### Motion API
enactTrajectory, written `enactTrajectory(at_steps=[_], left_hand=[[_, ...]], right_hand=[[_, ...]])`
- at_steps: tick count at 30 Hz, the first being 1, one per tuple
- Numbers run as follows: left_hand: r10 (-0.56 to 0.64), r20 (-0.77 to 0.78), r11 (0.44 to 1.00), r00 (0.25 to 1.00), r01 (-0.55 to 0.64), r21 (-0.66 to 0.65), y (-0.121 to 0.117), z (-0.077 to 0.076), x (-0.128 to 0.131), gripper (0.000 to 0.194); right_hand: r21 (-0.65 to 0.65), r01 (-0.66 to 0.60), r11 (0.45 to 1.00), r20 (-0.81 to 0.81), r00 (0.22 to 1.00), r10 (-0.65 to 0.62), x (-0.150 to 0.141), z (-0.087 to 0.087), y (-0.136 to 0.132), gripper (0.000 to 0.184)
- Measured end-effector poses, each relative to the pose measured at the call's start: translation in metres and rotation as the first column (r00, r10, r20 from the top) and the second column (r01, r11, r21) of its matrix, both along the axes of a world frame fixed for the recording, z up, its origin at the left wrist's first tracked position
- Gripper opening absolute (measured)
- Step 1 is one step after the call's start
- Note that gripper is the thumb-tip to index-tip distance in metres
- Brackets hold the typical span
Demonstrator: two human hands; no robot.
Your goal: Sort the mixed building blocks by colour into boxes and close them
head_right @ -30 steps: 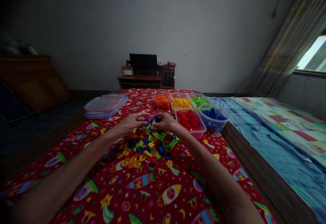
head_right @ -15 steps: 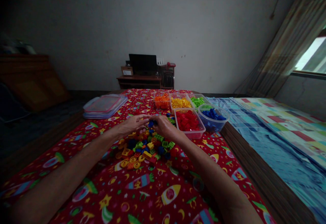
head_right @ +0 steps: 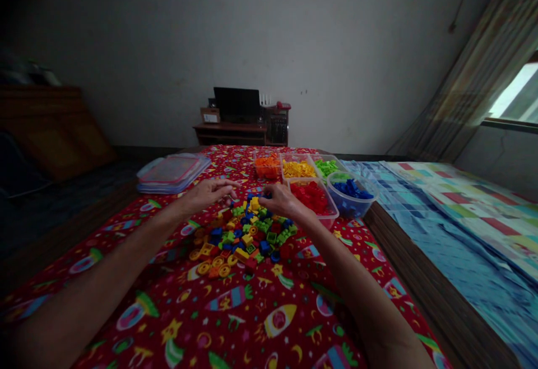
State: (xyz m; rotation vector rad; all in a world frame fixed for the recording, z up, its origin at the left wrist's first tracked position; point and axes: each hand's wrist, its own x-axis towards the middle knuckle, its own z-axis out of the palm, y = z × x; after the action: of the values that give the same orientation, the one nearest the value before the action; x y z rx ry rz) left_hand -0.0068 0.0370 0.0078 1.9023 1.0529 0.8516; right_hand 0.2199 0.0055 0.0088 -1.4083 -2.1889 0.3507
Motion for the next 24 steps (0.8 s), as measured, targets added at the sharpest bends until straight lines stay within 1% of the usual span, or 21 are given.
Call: enactTrajectory(at_steps=[3, 5, 6, 8, 10, 13, 16, 18, 21, 23, 24], left_hand=[[0.045, -0.006, 0.997, 0.999, -0.044, 0.066, 0.003, 0.004, -0.009, 0.043], [0.066, -0.012, 0.993, 0.998, -0.064, 0.099, 0.003, 0.007, -0.012, 0.041], [0.072, -0.014, 0.992, 0.997, -0.070, 0.108, 0.003, 0.007, -0.013, 0.040], [0.071, -0.012, 0.992, 0.997, -0.069, 0.105, 0.002, 0.008, -0.011, 0.040], [0.052, -0.014, 0.994, 0.999, -0.050, 0.095, 0.001, 0.007, -0.009, 0.040], [0.030, -0.035, 0.994, 0.999, -0.026, 0.107, 0.001, 0.005, -0.005, 0.039], [0.033, -0.059, 0.992, 0.998, -0.025, 0.125, 0.001, 0.005, -0.004, 0.039], [0.048, -0.075, 0.990, 0.996, -0.037, 0.135, 0.000, 0.006, -0.005, 0.040], [0.080, -0.119, 0.987, 0.990, -0.062, 0.146, -0.001, 0.008, -0.006, 0.041], [0.102, -0.173, 0.981, 0.980, -0.071, 0.180, -0.002, 0.008, -0.003, 0.040], [0.119, -0.203, 0.972, 0.972, -0.073, 0.222, -0.004, 0.008, 0.000, 0.039]], right_hand=[[0.029, -0.104, 0.994, 0.089, 0.991, 0.101, -0.021, -0.006, -0.013, 0.017], [0.049, -0.182, 0.982, 0.169, 0.971, 0.171, -0.031, -0.013, -0.019, 0.017], [0.059, -0.204, 0.977, 0.215, 0.958, 0.187, -0.033, -0.018, -0.021, 0.016], [0.091, -0.212, 0.973, 0.298, 0.938, 0.176, -0.035, -0.028, -0.023, 0.017], [0.132, -0.205, 0.970, 0.345, 0.927, 0.149, -0.034, -0.035, -0.023, 0.017], [0.159, -0.209, 0.965, 0.336, 0.930, 0.146, -0.031, -0.038, -0.021, 0.015], [0.133, -0.230, 0.964, 0.245, 0.950, 0.193, -0.028, -0.027, -0.018, 0.011], [0.146, -0.194, 0.970, 0.160, 0.972, 0.171, -0.022, -0.014, -0.015, 0.010], [0.239, -0.046, 0.970, 0.033, 0.999, 0.039, 0.001, 0.010, -0.010, 0.012], [0.323, 0.081, 0.943, -0.016, 0.997, -0.080, 0.025, 0.024, -0.005, 0.013], [0.370, 0.150, 0.917, -0.032, 0.988, -0.149, 0.040, 0.029, -0.002, 0.014]])
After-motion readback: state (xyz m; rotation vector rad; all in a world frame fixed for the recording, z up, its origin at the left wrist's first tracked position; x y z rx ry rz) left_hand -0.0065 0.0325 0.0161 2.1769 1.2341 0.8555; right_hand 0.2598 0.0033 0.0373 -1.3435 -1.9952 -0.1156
